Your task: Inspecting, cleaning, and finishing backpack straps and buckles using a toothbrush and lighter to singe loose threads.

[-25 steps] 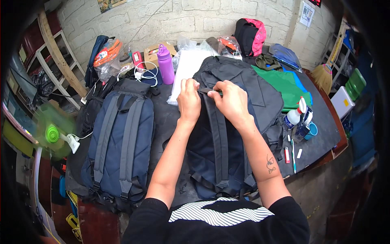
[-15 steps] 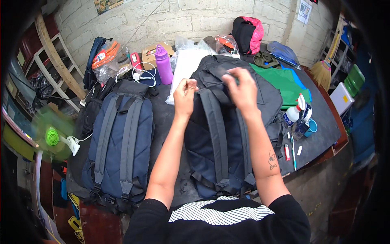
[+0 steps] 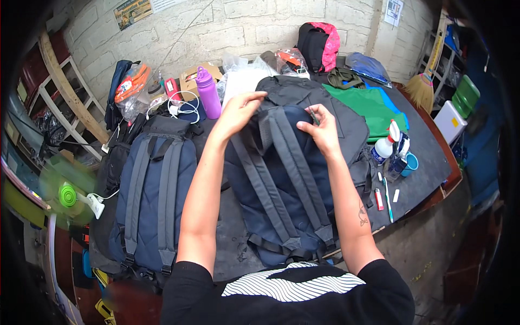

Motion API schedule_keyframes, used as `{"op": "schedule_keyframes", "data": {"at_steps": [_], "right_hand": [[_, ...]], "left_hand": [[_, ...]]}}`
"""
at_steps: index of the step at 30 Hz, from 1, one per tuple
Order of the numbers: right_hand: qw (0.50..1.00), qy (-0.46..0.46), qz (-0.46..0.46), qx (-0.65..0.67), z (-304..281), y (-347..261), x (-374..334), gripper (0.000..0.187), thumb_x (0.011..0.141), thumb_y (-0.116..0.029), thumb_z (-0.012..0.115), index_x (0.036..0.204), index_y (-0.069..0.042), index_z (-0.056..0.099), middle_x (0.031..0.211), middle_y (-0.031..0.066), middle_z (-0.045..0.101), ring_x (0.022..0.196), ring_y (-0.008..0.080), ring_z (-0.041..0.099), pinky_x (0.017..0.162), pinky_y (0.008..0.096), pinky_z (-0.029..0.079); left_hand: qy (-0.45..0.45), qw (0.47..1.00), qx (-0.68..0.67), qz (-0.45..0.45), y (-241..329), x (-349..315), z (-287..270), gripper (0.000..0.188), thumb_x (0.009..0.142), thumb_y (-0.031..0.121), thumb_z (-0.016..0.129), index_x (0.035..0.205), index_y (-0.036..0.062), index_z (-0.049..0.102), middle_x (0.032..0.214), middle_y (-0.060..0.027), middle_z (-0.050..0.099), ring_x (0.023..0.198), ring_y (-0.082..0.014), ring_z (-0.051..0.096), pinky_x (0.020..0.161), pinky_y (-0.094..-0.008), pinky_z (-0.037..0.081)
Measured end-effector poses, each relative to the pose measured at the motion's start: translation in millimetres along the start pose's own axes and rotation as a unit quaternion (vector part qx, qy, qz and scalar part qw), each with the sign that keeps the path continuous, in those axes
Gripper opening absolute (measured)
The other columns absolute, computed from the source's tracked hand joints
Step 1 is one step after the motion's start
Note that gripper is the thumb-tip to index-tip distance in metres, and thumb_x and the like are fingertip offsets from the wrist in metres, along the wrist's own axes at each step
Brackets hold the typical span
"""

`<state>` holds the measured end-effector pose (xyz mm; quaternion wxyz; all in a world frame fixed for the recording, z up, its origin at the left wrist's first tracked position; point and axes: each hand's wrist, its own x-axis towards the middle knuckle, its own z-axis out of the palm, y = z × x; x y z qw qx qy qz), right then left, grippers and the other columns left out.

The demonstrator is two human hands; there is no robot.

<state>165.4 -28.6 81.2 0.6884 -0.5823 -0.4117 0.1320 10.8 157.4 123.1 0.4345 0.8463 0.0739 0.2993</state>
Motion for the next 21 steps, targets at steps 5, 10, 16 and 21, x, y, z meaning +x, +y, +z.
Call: {"op": "schedule_keyframes", "data": {"at_steps": [5,10,16,21], "right_hand": [[0.999,-0.021,0.012,0.047,12,-1,-5,0.033,0.069,0.007,0.073,0.095,-0.003,0.056,0.088,0.0012,0.063,0.079,0.0051,0.057,0.07,0.019,0.046],[1.0,-0.023,-0.015,-0.004,8,17,-1,0.03,0.071,0.008,0.07,0.094,-0.003,0.055,0.084,0.0014,0.063,0.076,0.0057,0.058,0.069,0.0196,0.049],[1.0,0.005,-0.013,0.007,8,31,-2,0.029,0.069,0.008,0.072,0.092,0.0,0.056,0.079,0.003,0.063,0.073,0.0071,0.057,0.067,0.0217,0.048],[0.998,0.001,-0.012,-0.055,16,31,-3,0.031,0.07,0.005,0.072,0.095,0.0,0.056,0.082,0.0044,0.063,0.074,0.0084,0.057,0.069,0.0237,0.047]], "left_hand": [[-0.053,0.99,0.106,-0.082,8,14,25,0.023,0.081,0.018,0.068,0.094,-0.0015,0.069,0.079,-0.0068,0.068,0.076,-0.0122,0.062,0.075,-0.0248,0.047],[0.064,0.977,-0.188,-0.082,-16,8,44,0.015,0.085,0.016,0.065,0.081,0.0019,0.068,0.074,-0.0012,0.065,0.064,-0.0062,0.054,0.061,-0.021,0.043],[0.047,0.987,-0.119,-0.096,-10,0,48,0.017,0.079,0.014,0.069,0.072,-0.0023,0.067,0.061,-0.0046,0.063,0.056,-0.0108,0.056,0.057,-0.0255,0.045],[0.271,0.958,0.008,-0.09,-17,-5,70,0.016,0.082,0.015,0.064,0.075,0.0007,0.064,0.063,-0.0128,0.061,0.058,-0.0211,0.06,0.058,-0.0348,0.045]]}}
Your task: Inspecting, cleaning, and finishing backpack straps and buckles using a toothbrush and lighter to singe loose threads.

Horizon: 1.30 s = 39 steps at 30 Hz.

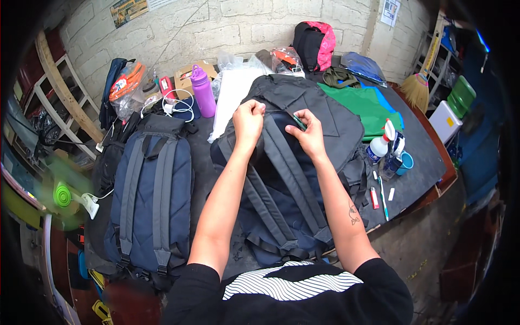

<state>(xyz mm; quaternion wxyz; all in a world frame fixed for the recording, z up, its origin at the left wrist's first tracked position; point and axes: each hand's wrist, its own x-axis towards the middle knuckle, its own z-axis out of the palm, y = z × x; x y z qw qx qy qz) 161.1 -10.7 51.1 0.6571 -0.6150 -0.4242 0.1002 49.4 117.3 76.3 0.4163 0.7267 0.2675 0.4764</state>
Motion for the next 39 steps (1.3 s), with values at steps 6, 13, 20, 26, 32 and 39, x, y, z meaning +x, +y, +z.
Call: {"op": "schedule_keyframes", "data": {"at_steps": [6,13,20,26,32,39], "right_hand": [[0.953,0.131,-0.125,-0.243,6,-22,-15,0.032,0.079,-0.015,0.07,0.105,-0.002,0.056,0.093,0.0103,0.06,0.087,0.0244,0.062,0.076,0.0339,0.049],[0.894,0.126,-0.221,-0.369,15,-55,-24,0.018,0.075,-0.016,0.07,0.087,-0.006,0.062,0.085,0.0068,0.057,0.078,0.0273,0.059,0.067,0.0383,0.047],[0.887,0.134,-0.223,-0.381,13,-53,-21,0.014,0.076,-0.013,0.069,0.086,-0.005,0.062,0.084,0.0062,0.059,0.076,0.0264,0.059,0.066,0.0368,0.047],[0.95,0.16,-0.085,-0.255,0,-44,-24,0.015,0.082,-0.015,0.065,0.094,-0.006,0.062,0.09,0.0082,0.061,0.085,0.0274,0.063,0.071,0.0364,0.048],[0.928,0.136,-0.125,-0.322,3,-45,-28,0.016,0.079,-0.016,0.068,0.089,-0.006,0.061,0.088,0.0079,0.06,0.08,0.0286,0.061,0.068,0.0382,0.048],[0.894,0.126,-0.168,-0.395,7,-52,-30,0.017,0.074,-0.015,0.071,0.083,-0.005,0.061,0.082,0.0076,0.058,0.078,0.0274,0.06,0.067,0.0386,0.048]], "left_hand": [[0.025,0.996,0.074,0.041,1,-12,6,0.02,0.09,0.019,0.054,0.081,0.001,0.055,0.079,-0.0157,0.06,0.077,-0.0375,0.058,0.067,-0.0443,0.043],[0.047,0.989,0.093,0.105,15,-22,10,0.019,0.092,0.021,0.052,0.085,0.0031,0.053,0.083,-0.0137,0.056,0.078,-0.0364,0.057,0.067,-0.0433,0.044],[0.091,0.986,0.045,0.133,7,-20,15,0.019,0.094,0.02,0.05,0.086,0.0027,0.052,0.08,-0.0129,0.057,0.074,-0.0337,0.058,0.064,-0.0413,0.044],[-0.099,0.993,-0.042,0.053,-3,-13,7,0.022,0.081,0.021,0.067,0.078,0.0007,0.062,0.069,-0.0107,0.06,0.065,-0.0207,0.061,0.061,-0.0316,0.044],[-0.028,0.996,0.063,-0.051,12,-23,15,0.017,0.081,0.021,0.066,0.078,0.0045,0.063,0.074,-0.0094,0.061,0.067,-0.0258,0.061,0.061,-0.0348,0.045],[0.08,0.974,0.136,0.16,-1,-30,27,0.013,0.09,0.017,0.056,0.084,0.0053,0.055,0.074,-0.0117,0.057,0.065,-0.0318,0.057,0.056,-0.0409,0.043]]}}
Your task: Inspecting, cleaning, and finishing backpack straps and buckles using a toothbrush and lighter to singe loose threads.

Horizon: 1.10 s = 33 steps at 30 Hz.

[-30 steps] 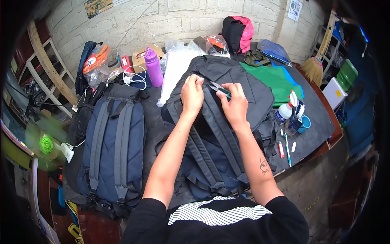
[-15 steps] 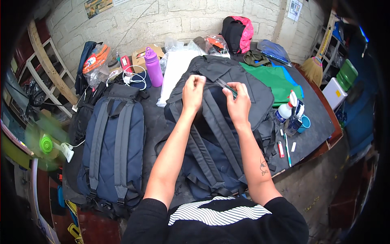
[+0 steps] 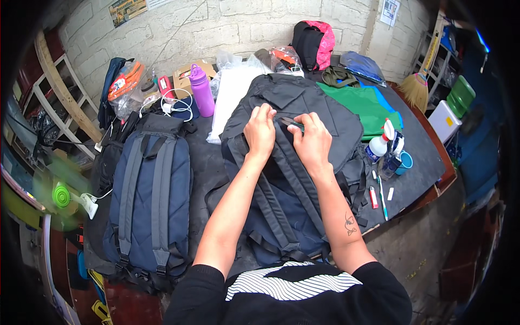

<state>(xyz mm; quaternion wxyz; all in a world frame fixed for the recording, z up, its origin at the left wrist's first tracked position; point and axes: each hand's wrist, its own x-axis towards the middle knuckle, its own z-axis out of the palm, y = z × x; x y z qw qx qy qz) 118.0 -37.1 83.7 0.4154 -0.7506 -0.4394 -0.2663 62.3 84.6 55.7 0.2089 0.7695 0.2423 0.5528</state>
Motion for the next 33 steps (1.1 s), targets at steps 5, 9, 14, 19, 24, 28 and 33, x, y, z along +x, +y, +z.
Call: {"op": "schedule_keyframes", "data": {"at_steps": [5,9,14,19,24,28,33], "right_hand": [[0.999,0.009,-0.036,-0.015,4,-1,1,0.017,0.072,-0.014,0.071,0.081,-0.004,0.061,0.082,0.0079,0.058,0.076,0.0269,0.06,0.066,0.0384,0.047],[1.0,0.0,-0.029,-0.012,6,6,4,0.016,0.073,-0.014,0.071,0.082,-0.005,0.061,0.083,0.0079,0.058,0.076,0.0276,0.06,0.066,0.0387,0.047],[0.987,0.046,0.105,0.116,3,26,-1,0.019,0.083,-0.022,0.064,0.096,-0.008,0.061,0.089,0.011,0.06,0.081,0.0311,0.061,0.071,0.0383,0.048],[0.911,-0.103,0.269,0.295,7,83,-16,0.048,0.073,-0.001,0.072,0.116,-0.005,0.048,0.09,0.0076,0.061,0.08,0.0136,0.058,0.072,0.0257,0.049],[0.819,-0.099,0.309,0.474,9,66,-21,0.049,0.07,0.012,0.068,0.112,-0.003,0.049,0.085,0.0087,0.063,0.076,0.0132,0.061,0.07,0.0243,0.051],[0.826,-0.062,0.299,0.473,8,62,-25,0.041,0.074,0.006,0.067,0.11,-0.002,0.05,0.084,0.0075,0.064,0.075,0.0115,0.06,0.068,0.0237,0.049],[0.904,0.031,0.219,0.367,5,60,-29,0.028,0.079,-0.01,0.069,0.102,0.0,0.057,0.088,0.0077,0.063,0.076,0.014,0.06,0.068,0.0271,0.047]], "left_hand": [[-0.013,1.0,0.018,0.002,11,-3,-3,0.01,0.092,0.018,0.052,0.087,0.009,0.052,0.082,-0.0115,0.051,0.071,-0.0374,0.056,0.056,-0.0447,0.043],[-0.002,1.0,0.001,0.02,10,-5,-1,0.01,0.093,0.019,0.051,0.088,0.0097,0.052,0.082,-0.0114,0.051,0.071,-0.0381,0.056,0.056,-0.0449,0.043],[0.093,0.992,-0.079,0.043,-4,2,0,0.021,0.097,0.02,0.047,0.086,0.0025,0.046,0.074,-0.013,0.05,0.062,-0.0315,0.053,0.053,-0.0394,0.041],[-0.001,0.958,-0.257,-0.125,-15,18,-9,0.005,0.092,0.008,0.05,0.092,0.0032,0.05,0.077,-0.0045,0.057,0.06,-0.0082,0.051,0.055,-0.0242,0.043],[-0.225,0.959,-0.113,0.131,8,39,-12,0.036,0.074,0.003,0.057,0.11,0.0043,0.061,0.1,-0.0132,0.063,0.1,-0.0294,0.059,0.088,-0.0369,0.045],[-0.398,0.913,-0.007,0.091,28,40,-10,0.019,0.072,0.014,0.066,0.087,0.0042,0.07,0.083,-0.0129,0.067,0.083,-0.0289,0.064,0.079,-0.036,0.048],[-0.339,0.934,-0.072,-0.082,9,25,3,0.015,0.072,0.016,0.07,0.082,0.0039,0.071,0.078,-0.0094,0.067,0.072,-0.0176,0.064,0.069,-0.0292,0.048]]}}
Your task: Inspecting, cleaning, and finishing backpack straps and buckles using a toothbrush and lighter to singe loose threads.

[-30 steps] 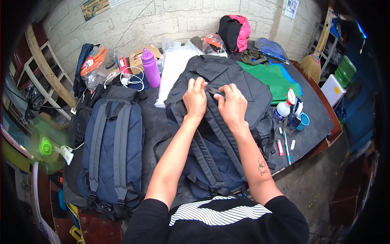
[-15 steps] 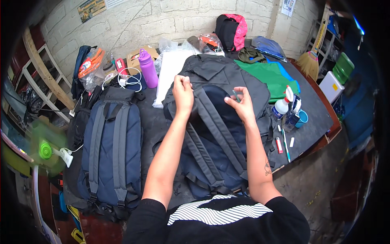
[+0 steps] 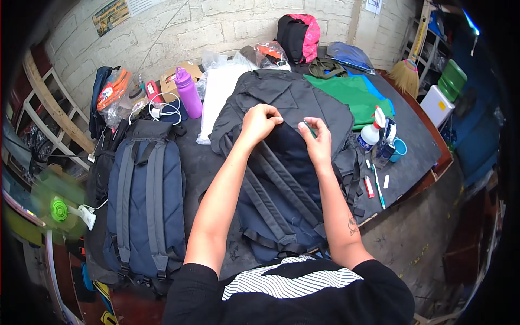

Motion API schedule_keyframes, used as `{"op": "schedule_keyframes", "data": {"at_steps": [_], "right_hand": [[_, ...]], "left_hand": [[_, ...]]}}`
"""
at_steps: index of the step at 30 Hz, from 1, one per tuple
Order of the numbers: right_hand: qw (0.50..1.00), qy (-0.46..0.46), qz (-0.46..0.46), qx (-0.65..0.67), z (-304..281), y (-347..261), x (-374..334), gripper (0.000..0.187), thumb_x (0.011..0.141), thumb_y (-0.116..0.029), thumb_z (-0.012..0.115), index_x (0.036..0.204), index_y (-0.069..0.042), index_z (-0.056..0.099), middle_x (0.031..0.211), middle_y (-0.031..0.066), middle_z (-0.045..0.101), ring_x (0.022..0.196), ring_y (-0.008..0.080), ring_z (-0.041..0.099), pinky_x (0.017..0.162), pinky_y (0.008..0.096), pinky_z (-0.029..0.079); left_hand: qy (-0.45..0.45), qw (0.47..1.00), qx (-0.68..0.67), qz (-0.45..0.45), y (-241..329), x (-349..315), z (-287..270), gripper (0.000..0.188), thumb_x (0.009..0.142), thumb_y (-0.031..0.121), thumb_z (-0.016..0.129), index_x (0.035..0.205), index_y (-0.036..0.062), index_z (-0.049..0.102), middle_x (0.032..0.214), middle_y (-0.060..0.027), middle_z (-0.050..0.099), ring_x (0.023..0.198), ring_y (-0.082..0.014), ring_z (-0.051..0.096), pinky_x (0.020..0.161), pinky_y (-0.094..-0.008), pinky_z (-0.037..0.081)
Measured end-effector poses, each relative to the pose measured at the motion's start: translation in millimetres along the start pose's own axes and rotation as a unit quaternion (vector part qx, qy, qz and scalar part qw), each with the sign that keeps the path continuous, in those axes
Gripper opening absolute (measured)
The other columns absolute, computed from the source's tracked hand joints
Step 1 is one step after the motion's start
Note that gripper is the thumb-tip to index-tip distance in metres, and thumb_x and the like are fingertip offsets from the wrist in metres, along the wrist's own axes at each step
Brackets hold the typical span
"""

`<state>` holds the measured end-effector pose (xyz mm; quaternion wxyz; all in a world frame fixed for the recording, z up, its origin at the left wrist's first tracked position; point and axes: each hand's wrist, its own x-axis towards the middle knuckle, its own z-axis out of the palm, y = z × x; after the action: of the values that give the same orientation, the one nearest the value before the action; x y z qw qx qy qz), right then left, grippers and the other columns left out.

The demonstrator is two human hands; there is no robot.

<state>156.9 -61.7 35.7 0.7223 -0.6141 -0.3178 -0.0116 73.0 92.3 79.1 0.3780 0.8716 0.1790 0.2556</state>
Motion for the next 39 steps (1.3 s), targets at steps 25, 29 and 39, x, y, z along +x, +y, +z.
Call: {"op": "schedule_keyframes", "data": {"at_steps": [25,29,39], "right_hand": [[0.969,-0.053,0.008,-0.24,22,-24,-7,0.018,0.076,-0.019,0.071,0.086,-0.004,0.066,0.085,0.0094,0.063,0.081,0.0275,0.062,0.072,0.0366,0.047],[0.989,-0.052,0.052,-0.127,11,0,2,0.017,0.076,-0.015,0.071,0.086,-0.003,0.066,0.08,0.0071,0.065,0.077,0.0163,0.06,0.071,0.0289,0.046],[0.952,0.061,0.282,0.097,-95,61,-42,0.031,0.093,-0.038,0.055,0.105,-0.01,0.053,0.085,0.0006,0.057,0.056,0.0034,0.038,0.05,0.0176,0.031]], "left_hand": [[0.205,0.977,-0.062,0.011,-6,-18,21,0.02,0.086,0.021,0.063,0.08,0.0024,0.064,0.058,-0.0045,0.057,0.053,-0.0094,0.051,0.054,-0.0279,0.041],[0.25,0.967,-0.04,0.031,-11,-9,19,0.027,0.092,0.024,0.056,0.08,0.0004,0.056,0.058,-0.0076,0.053,0.056,-0.013,0.054,0.053,-0.0287,0.041],[0.029,0.933,0.166,0.318,-7,0,74,0.023,0.075,-0.002,0.053,0.093,0.0049,0.066,0.105,-0.0119,0.063,0.116,-0.0297,0.052,0.1,-0.046,0.036]]}}
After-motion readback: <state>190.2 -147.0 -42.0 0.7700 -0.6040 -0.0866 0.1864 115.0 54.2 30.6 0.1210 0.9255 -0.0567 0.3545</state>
